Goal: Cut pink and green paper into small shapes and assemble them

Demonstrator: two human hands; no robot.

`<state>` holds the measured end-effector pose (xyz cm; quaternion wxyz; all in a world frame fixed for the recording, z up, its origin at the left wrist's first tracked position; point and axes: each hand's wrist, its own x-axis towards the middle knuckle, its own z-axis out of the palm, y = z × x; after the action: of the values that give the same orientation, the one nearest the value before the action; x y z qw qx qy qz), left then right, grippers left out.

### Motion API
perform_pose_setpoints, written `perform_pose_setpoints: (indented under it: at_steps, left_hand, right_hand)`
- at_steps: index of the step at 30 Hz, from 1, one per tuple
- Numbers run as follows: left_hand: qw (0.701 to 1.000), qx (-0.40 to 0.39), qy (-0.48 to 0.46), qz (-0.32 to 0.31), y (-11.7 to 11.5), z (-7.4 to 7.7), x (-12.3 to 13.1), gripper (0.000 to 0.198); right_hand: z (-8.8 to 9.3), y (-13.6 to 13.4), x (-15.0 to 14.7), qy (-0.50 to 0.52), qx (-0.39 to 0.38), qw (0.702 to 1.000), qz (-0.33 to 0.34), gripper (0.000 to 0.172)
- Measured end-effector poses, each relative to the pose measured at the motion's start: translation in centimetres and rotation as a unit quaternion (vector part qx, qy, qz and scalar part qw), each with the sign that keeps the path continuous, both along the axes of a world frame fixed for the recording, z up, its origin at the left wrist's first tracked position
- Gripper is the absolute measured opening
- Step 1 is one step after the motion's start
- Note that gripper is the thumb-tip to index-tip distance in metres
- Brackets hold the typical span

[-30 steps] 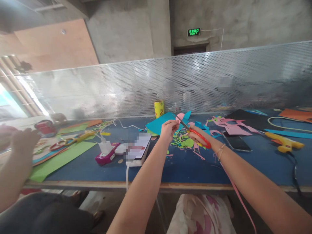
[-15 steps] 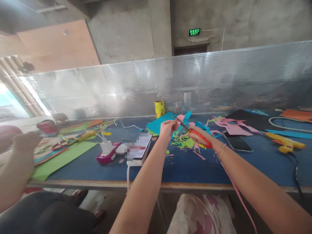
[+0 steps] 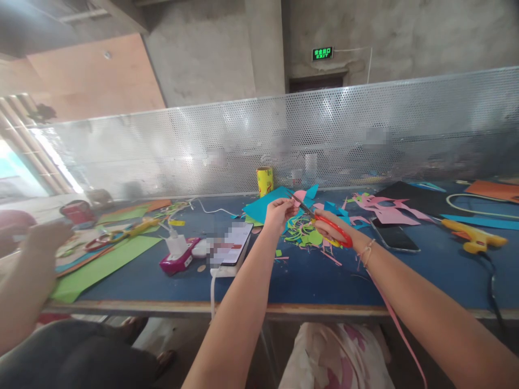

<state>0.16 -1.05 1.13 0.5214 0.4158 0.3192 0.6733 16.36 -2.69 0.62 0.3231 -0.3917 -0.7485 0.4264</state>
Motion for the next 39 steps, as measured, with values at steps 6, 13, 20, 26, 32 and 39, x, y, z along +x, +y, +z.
perform_pose_setpoints:
  at_steps: [6,13,20,26,32,39]
  left_hand:
    - [1.0,-0.005,-0.023,0.002,-0.2,0.0,0.4,0.017]
    - [0.999,0.017,-0.042,0.005,-0.2,-0.3,0.9,0.02]
    - [0.999,0.021,-0.047,0.011,-0.7,-0.3,1.5,0.022]
    - [0.999,0.031,-0.029,0.005,-1.0,-0.3,1.8,0.023]
    - [0.999,0.034,0.006,0.002,-0.9,-0.6,2.2,0.02]
    - [0.997,0.051,0.018,0.048,-0.5,-0.5,1.5,0.022]
  right_hand:
    - [0.1,-0.1,-0.1,-0.008,0.003,1.0,-0.004,0.027]
    - [-0.6,0.4,0.4,0.03,-0.001,0.999,0.034,0.022]
    - [-0.9,0.8,0.2,0.037,-0.016,0.998,0.045,0.025]
    - [-0.9,0.7,0.1,0.062,-0.003,0.997,0.048,0.021]
    - [-0.7,0.6,0.2,0.064,0.002,0.997,0.043,0.014]
    - [-0.4,0.3,0.4,0.071,0.01,0.996,0.058,0.022]
